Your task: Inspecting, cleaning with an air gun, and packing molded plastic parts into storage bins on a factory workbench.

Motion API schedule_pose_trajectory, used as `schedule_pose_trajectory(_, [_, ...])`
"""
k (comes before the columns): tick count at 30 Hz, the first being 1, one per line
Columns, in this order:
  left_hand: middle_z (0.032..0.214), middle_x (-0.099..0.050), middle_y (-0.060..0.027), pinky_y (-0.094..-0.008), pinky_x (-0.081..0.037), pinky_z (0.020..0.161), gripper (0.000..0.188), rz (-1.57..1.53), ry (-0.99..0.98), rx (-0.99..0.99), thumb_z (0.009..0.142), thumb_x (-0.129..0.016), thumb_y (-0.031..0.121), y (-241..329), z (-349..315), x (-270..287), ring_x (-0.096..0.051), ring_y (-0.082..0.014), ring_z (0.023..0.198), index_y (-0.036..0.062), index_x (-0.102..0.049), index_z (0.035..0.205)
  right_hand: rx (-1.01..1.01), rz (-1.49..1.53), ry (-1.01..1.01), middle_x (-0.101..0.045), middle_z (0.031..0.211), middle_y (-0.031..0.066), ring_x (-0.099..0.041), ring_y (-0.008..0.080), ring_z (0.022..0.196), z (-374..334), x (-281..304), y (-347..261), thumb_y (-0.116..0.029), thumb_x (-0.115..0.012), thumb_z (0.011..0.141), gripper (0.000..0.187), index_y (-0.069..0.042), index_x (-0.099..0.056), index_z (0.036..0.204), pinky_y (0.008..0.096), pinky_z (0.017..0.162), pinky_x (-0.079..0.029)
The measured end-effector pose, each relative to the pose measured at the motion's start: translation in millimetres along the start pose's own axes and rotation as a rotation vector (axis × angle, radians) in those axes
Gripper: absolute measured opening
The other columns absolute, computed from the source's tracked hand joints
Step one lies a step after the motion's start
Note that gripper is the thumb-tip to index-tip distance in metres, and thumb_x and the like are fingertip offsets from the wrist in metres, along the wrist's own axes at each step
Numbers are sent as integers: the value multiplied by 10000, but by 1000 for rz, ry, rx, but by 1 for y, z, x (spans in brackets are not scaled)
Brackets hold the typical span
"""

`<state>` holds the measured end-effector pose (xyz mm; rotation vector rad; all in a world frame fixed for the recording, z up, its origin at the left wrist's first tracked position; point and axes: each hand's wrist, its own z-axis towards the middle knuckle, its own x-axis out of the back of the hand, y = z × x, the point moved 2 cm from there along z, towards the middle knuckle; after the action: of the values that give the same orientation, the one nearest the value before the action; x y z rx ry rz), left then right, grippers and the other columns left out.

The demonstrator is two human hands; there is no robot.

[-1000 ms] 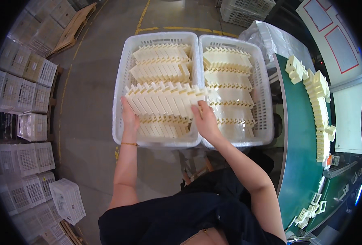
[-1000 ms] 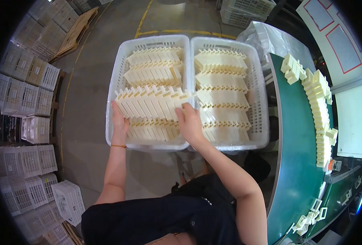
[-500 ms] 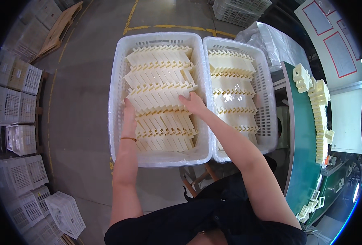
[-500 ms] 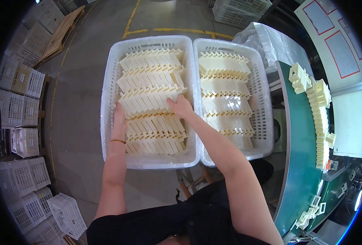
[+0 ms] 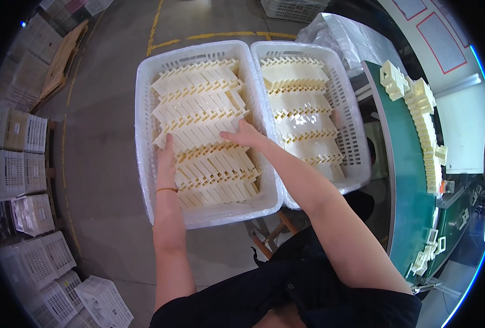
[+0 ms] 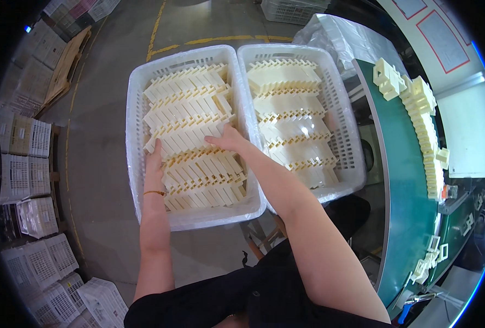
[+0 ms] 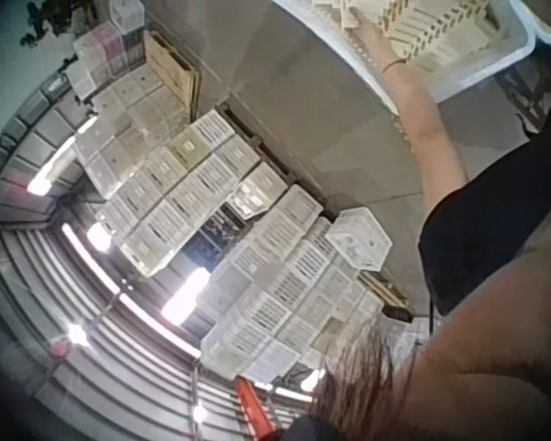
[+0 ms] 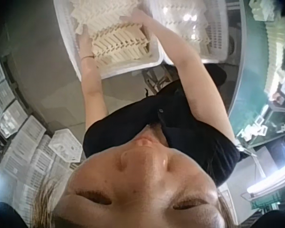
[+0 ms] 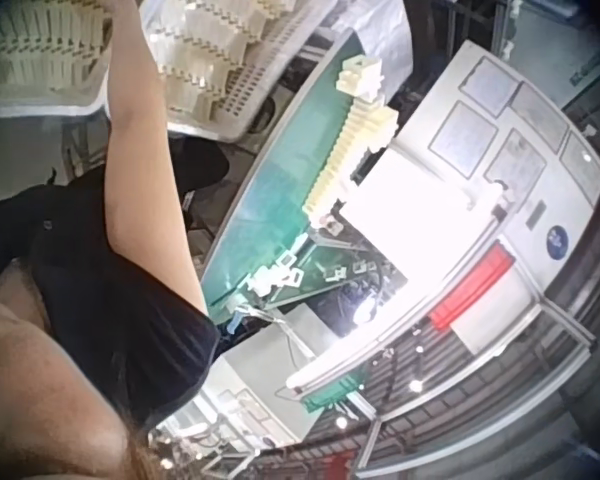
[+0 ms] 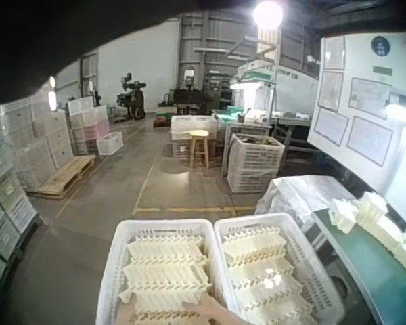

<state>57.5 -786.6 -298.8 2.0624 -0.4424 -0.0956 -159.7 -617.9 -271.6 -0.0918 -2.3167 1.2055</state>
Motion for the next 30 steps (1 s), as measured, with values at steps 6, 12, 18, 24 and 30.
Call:
schedule_pose_trajectory(6, [1322,-490,-127,-344,-426,957,704,-39,-35,-8,867,-631,423,-3,1,3,-496,-235,1183,-15,-387,1361,37,-24,32,-584,1084,293,-627,318,929,-6,-2,-1,-462,-748,697,928,180,-354,1239,349,818,-493])
schedule_pose_trajectory(12, [1300,-520,-126,-340,-456,903,682,9,-73,-118,860,-637,431,-9,11,9,-533,-211,1135,-31,-444,1322,24,-65,8,-560,1132,287,-596,318,985,-4,-4,-8,-489,-727,703,857,133,-435,1215,359,829,-481])
schedule_pose_trajectory(18, [1312,-496,-145,-351,-487,899,680,-70,-149,-126,871,-638,385,1,2,-15,-534,-231,1138,-32,-396,1351,-44,-291,165,-516,1181,322,-578,398,1016,-28,6,7,-457,-719,724,804,84,-425,1241,446,877,-458])
schedule_pose_trajectory(24, [1322,-471,-180,-388,-479,923,759,-85,-245,-115,906,-499,527,8,-16,21,-542,-282,1131,-85,-374,1338,555,-26,322,-457,1309,225,-514,380,1134,-172,30,-5,-254,-610,874,467,18,-462,1223,397,958,-422])
schedule_pose_trajectory(30, [1335,-454,-234,-369,-372,1014,774,587,187,-251,932,-384,565,35,-89,-20,-472,-314,1206,-100,-381,1328,475,-103,907,-598,1127,174,-585,337,1041,-334,133,68,-73,-645,832,284,-9,-561,1096,371,881,-474])
